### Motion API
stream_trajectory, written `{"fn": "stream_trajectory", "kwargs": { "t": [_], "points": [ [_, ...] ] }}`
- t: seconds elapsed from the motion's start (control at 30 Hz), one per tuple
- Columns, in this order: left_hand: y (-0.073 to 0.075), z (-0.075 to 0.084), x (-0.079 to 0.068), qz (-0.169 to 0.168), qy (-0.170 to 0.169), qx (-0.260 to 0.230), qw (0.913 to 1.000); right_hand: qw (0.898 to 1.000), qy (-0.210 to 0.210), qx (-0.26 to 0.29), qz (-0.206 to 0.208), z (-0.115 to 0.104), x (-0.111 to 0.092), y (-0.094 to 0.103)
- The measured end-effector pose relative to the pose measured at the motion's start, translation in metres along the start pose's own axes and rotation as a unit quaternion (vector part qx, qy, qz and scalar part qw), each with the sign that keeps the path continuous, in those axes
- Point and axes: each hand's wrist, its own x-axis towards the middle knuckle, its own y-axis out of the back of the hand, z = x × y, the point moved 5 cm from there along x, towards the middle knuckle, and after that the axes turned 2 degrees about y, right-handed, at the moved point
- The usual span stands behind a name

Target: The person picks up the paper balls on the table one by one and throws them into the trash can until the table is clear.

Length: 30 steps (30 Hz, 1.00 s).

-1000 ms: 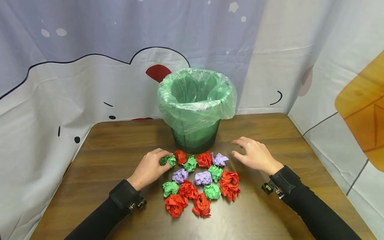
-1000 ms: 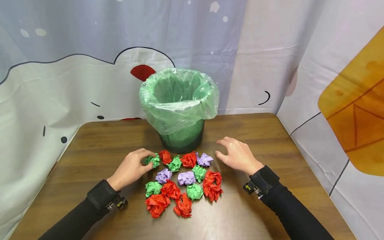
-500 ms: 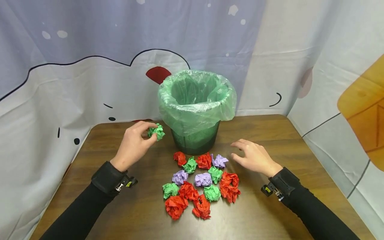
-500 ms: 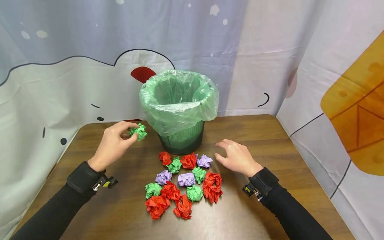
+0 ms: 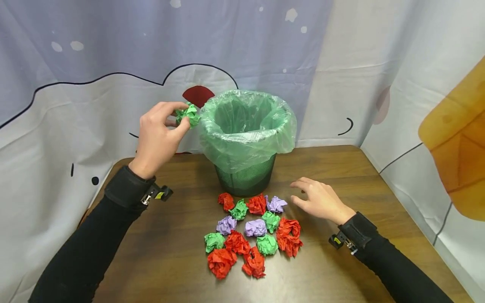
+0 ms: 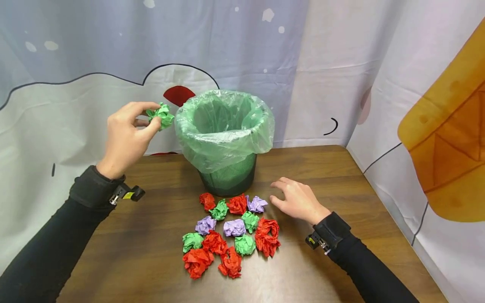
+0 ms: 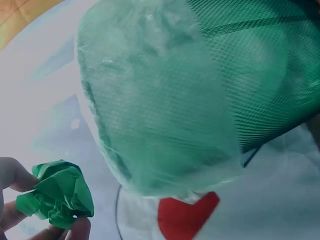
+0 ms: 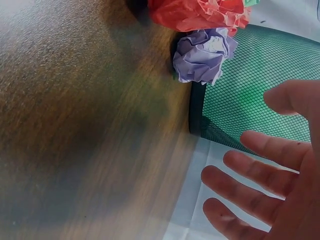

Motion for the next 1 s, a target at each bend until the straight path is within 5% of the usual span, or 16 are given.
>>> {"fn": "stream_trajectory", "kwargs": {
  "t": [0.23,0.5,0.77,1.0],
  "points": [
    [-0.025,0.02,0.031,-0.031,-0.033,0.02,0.9988,1.0,0.001,-0.003,-0.008,-0.002,-0.002,-0.002],
    [-0.054,0.027,0.05,-0.085,-0.022,0.044,0.9952,1.0,0.003,0.002,-0.013,-0.006,-0.004,-0.001],
    [-0.067,0.02,0.047,-0.142,0.0,0.05,0.9886,1.0,0.008,0.007,-0.015,-0.008,-0.003,-0.004],
    [-0.059,0.016,0.035,-0.122,0.0,0.046,0.9915,1.0,0.01,0.013,-0.02,-0.009,-0.003,-0.006]
  ]
}}
